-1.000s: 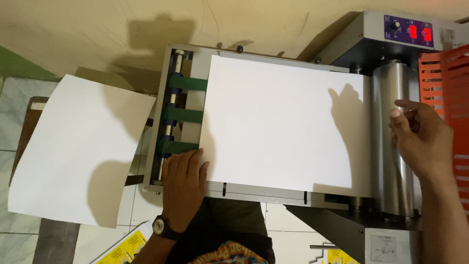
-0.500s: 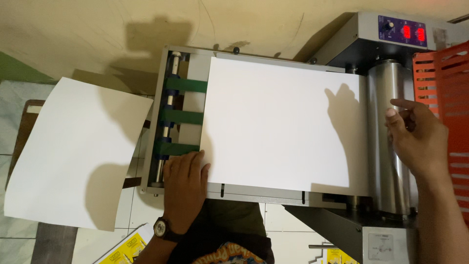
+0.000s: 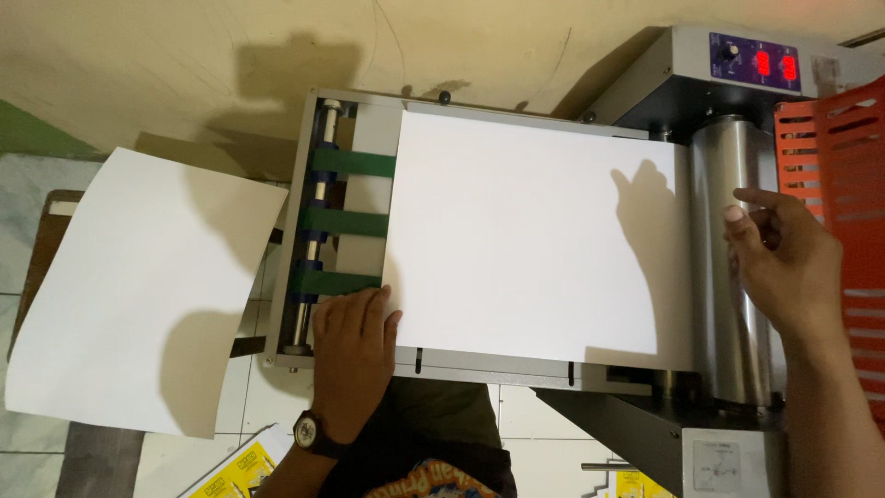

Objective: The person feeds large white sheets of paper into a laminating machine by hand. They guide the sheets through the rollers and retrieve them from the output side, repeating the process for multiple sheets.

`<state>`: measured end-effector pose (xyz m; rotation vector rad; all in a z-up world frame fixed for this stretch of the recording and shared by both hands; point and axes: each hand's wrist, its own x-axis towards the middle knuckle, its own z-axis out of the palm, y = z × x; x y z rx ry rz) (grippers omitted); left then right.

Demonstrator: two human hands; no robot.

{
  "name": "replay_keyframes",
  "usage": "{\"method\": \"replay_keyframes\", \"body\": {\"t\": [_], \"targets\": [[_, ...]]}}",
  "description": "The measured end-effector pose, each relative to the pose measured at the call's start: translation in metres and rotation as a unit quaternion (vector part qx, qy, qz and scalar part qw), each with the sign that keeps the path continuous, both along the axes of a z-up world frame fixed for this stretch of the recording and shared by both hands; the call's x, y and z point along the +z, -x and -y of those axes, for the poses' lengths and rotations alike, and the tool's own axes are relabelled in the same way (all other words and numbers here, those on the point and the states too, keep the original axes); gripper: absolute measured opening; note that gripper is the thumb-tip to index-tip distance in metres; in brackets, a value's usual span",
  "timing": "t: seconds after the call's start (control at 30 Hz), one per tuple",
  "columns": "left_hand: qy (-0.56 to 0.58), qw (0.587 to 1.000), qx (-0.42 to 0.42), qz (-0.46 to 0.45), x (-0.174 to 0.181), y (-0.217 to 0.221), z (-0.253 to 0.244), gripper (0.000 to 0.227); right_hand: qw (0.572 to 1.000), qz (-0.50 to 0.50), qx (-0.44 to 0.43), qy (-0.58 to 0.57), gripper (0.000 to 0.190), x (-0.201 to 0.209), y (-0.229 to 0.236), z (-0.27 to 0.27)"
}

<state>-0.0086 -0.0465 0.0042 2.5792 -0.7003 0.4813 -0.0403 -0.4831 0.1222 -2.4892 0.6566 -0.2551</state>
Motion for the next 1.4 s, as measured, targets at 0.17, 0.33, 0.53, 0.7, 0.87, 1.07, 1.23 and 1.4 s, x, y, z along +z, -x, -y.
{"method": "replay_keyframes", "body": {"t": [0.17, 0.33, 0.53, 0.7, 0.87, 1.07, 1.23, 1.4], "targets": [[0.000, 1.000, 0.000, 0.000, 0.001, 0.001, 0.002, 0.026, 1.000, 0.014, 0.013, -0.013, 0.029, -0.010, 0.002, 0.011], [-0.001, 1.000, -0.008, -0.008, -0.001, 0.001, 0.002, 0.027, 1.000, 0.007, 0.013, -0.023, 0.026, -0.004, 0.000, 0.005], [0.003, 1.000, -0.013, 0.004, 0.000, 0.001, 0.004, 0.026, 1.000, -0.018, 0.010, 0.006, 0.031, 0.005, -0.002, -0.006], [0.004, 1.000, -0.015, 0.011, 0.002, 0.001, 0.006, 0.025, 0.999, -0.021, 0.023, 0.030, 0.029, 0.003, 0.000, -0.002], [0.004, 1.000, -0.026, -0.004, 0.004, 0.001, 0.007, 0.026, 1.000, -0.016, 0.017, 0.018, 0.031, 0.003, 0.000, -0.003], [0.000, 1.000, -0.023, -0.003, 0.003, 0.002, 0.009, 0.025, 0.999, 0.025, 0.022, -0.001, 0.026, -0.016, 0.002, 0.015], [-0.004, 1.000, -0.025, -0.004, 0.000, 0.002, 0.010, 0.024, 1.000, -0.018, -0.004, 0.021, 0.033, 0.000, -0.001, 0.001], [-0.021, 0.999, -0.021, 0.012, 0.005, 0.002, 0.013, 0.024, 1.000, 0.013, 0.007, -0.010, 0.033, -0.005, 0.003, 0.006]]}}
